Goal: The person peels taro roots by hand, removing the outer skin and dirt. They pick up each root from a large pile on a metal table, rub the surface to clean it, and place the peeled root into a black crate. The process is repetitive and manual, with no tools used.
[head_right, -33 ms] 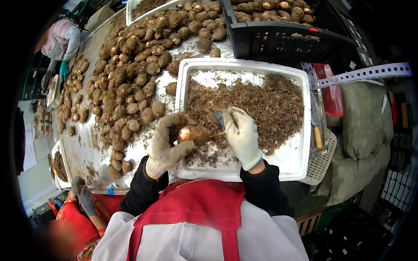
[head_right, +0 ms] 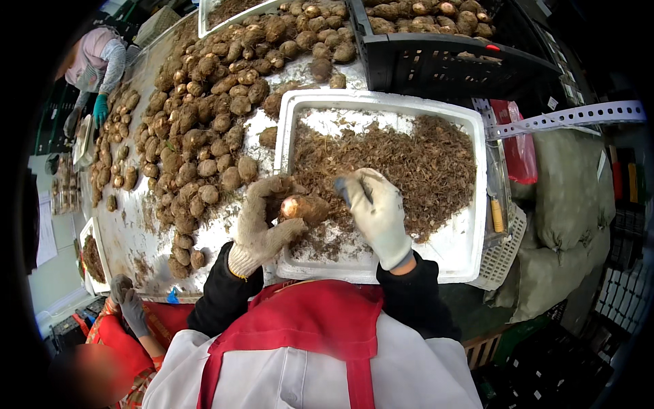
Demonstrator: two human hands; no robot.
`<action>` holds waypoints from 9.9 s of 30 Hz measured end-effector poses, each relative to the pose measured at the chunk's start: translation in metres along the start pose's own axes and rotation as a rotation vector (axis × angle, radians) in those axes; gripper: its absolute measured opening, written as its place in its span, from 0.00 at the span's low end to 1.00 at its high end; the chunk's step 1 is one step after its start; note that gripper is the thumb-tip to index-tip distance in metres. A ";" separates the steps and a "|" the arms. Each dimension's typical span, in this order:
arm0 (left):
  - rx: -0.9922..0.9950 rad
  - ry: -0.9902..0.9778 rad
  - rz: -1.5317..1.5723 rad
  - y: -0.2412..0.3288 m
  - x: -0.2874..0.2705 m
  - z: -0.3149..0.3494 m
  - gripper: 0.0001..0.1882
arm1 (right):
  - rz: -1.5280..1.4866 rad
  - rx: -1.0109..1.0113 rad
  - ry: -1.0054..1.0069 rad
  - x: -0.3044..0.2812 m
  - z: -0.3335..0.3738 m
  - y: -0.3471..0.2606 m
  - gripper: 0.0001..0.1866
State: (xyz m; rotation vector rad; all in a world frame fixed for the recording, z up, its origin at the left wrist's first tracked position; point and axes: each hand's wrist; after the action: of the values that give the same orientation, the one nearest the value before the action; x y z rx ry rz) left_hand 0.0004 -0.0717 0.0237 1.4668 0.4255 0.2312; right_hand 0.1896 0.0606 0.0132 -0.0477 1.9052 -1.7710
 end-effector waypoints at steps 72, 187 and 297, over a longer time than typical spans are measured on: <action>-0.349 -0.164 -0.042 -0.012 0.003 0.008 0.23 | -0.107 -0.067 -0.129 0.026 0.029 -0.021 0.13; 0.525 -0.284 -0.288 -0.001 -0.001 -0.030 0.23 | 0.177 -0.687 -0.021 0.018 -0.001 -0.022 0.25; -0.240 -0.109 0.006 0.010 0.015 -0.006 0.11 | -0.302 0.044 -0.059 0.017 0.042 -0.002 0.16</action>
State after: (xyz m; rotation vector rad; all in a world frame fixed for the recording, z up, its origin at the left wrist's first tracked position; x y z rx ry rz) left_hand 0.0125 -0.0592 0.0314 1.2388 0.2943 0.1985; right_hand 0.1910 0.0152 0.0087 -0.3864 1.8938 -1.9802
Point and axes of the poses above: each hand's wrist, its own z-axis away from the middle knuckle, its own x-axis out of the palm, y = z × x, and after that the axes turned 10 degrees about y, right-handed
